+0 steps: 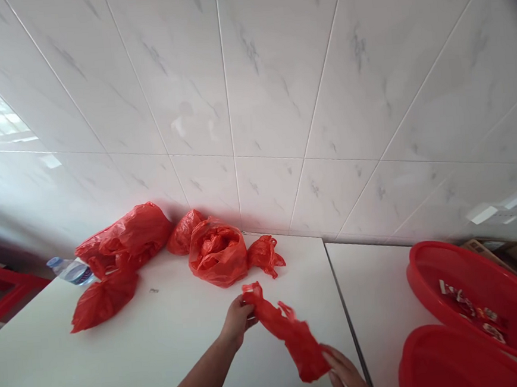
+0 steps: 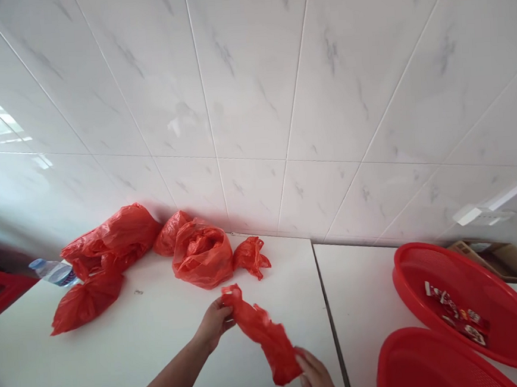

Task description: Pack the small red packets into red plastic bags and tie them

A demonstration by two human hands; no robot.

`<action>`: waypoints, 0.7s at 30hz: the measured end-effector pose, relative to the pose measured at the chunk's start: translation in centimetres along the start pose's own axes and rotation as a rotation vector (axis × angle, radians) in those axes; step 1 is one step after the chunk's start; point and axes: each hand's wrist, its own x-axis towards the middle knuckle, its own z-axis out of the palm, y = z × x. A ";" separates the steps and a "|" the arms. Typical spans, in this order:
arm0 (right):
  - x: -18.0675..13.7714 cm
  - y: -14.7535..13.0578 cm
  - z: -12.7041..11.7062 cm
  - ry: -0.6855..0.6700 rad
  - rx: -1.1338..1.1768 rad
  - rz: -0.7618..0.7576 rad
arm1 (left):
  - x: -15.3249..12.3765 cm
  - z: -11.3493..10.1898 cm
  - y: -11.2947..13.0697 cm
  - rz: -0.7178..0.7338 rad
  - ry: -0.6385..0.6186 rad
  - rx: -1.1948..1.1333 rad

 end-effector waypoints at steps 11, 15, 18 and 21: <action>3.8 -8.4 1.4 -0.055 0.146 -0.015 | -3.4 0.0 1.0 0.036 -0.119 0.059; 6.5 -10.9 5.0 -0.136 0.233 -0.156 | -5.2 1.6 0.9 0.051 -0.274 0.124; 8.5 -9.6 6.8 -0.219 0.207 -0.058 | -6.4 2.1 1.3 0.036 -0.375 0.036; 9.6 -7.5 7.1 -0.303 0.206 0.036 | -6.7 1.6 2.1 0.023 -0.406 -0.079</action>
